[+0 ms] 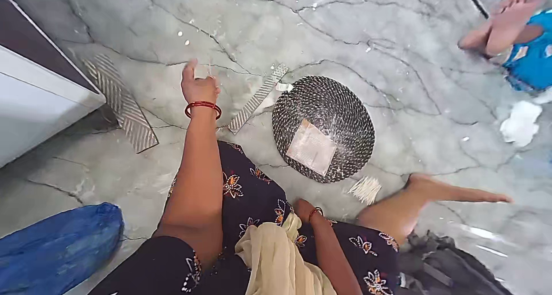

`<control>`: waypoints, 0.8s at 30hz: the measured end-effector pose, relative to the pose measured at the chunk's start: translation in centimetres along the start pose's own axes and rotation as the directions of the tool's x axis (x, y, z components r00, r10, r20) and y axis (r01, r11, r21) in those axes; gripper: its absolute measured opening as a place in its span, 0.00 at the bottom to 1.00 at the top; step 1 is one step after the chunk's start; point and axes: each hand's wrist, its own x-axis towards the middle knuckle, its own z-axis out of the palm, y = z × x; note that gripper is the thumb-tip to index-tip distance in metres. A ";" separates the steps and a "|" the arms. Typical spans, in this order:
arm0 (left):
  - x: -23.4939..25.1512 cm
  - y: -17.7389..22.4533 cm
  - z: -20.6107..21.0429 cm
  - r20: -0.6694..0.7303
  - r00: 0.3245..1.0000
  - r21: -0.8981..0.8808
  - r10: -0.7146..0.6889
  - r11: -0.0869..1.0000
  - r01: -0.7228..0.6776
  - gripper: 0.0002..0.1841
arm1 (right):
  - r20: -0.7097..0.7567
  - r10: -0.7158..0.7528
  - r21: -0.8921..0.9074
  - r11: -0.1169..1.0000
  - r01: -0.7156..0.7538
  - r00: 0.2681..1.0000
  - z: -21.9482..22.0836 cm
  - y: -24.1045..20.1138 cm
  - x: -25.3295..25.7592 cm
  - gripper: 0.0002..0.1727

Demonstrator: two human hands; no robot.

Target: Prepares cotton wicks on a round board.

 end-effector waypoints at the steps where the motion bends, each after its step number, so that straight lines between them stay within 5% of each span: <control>1: 0.2 0.1 -0.2 0.017 0.998 0.030 0.063 0.998 -0.063 0.36 | -0.004 0.062 0.011 0.998 -0.062 0.998 -0.8 -0.7 -0.5 0.27; 4: 0.9 -0.1 -0.8 0.107 0.983 0.180 0.148 0.970 -0.166 0.19 | -0.204 0.169 0.093 0.984 -0.152 0.964 -4.6 -3.5 -1.9 0.30; 9: 1.0 -0.2 -1.1 0.081 0.991 0.306 0.109 0.943 -0.129 0.19 | -0.617 0.030 0.185 0.977 0.108 0.786 -12.0 -9.4 -1.4 0.21; 14: 0.6 0.1 -1.5 0.003 0.978 0.315 0.206 0.928 -0.197 0.21 | -0.785 -0.138 -0.040 0.984 0.174 0.604 -17.0 -15.6 2.6 0.17; 16: 0.7 -0.3 -1.5 -0.005 0.964 0.328 0.265 0.911 -0.248 0.21 | -0.798 -0.226 -0.153 0.973 0.175 0.559 -18.0 -17.2 3.8 0.18; 19: 0.8 -0.4 -1.4 0.003 0.956 0.337 0.293 0.900 -0.276 0.21 | -0.659 -0.479 -0.411 0.875 0.256 0.580 -17.7 -19.7 5.5 0.28; 22: 0.8 -0.5 -1.0 0.006 0.950 0.327 0.312 0.897 -0.297 0.20 | -0.534 -0.549 -0.558 0.800 0.221 0.643 -16.6 -22.1 6.3 0.27; 24: 0.8 -0.6 -1.1 0.016 0.950 0.334 0.311 0.894 -0.298 0.20 | -0.537 -0.629 -0.623 0.745 0.239 0.562 -16.8 -21.8 6.6 0.23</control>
